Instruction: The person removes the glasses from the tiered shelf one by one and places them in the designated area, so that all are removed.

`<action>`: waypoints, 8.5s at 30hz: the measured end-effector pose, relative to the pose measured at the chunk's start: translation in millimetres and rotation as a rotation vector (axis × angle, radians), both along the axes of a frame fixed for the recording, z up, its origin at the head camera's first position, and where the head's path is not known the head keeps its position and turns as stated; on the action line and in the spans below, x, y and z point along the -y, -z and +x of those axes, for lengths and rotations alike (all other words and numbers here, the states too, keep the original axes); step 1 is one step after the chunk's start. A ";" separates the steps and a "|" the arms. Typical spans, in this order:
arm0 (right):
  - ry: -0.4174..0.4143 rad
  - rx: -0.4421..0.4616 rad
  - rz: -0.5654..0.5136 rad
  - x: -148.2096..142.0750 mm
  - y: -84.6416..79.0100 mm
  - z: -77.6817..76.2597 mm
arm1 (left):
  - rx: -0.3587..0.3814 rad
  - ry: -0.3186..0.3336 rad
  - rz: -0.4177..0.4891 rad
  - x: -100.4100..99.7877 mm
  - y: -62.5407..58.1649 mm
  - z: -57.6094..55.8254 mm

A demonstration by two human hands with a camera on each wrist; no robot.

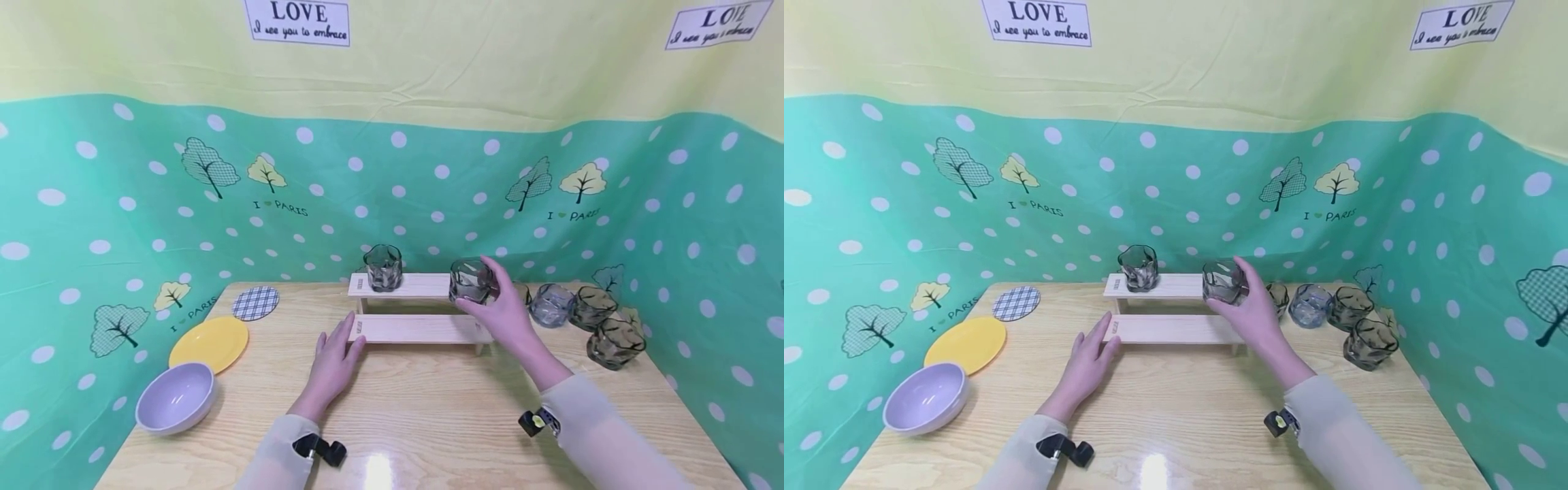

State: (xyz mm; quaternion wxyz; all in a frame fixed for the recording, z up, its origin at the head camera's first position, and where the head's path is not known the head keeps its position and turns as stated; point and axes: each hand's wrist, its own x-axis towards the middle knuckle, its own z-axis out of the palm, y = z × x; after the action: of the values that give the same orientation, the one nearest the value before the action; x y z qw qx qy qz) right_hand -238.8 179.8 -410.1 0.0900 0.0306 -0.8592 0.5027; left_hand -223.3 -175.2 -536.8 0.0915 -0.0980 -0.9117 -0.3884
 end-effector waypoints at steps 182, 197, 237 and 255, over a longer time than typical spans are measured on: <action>-0.288 -0.054 -0.163 112.6 -2.7 -60.7 | -0.006 0.002 -0.013 -1.7 -1.0 -0.4; -0.301 -0.069 -0.188 127.7 11.7 -76.3 | -0.006 -0.002 -0.022 -2.5 -1.1 -0.7; -0.220 -0.031 -0.031 139.1 15.4 -79.0 | -0.006 -0.001 -0.010 -2.2 -1.5 0.0; -0.199 -0.045 -0.093 136.1 16.5 -77.9 | -0.003 0.003 -0.003 -4.0 -1.5 1.5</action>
State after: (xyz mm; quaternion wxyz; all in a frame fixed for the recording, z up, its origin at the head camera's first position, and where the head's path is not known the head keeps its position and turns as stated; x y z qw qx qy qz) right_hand -316.7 43.7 -426.6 0.0602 0.1227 -0.8253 0.5479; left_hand -221.8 -171.1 -535.2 0.0919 -0.1002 -0.9121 -0.3869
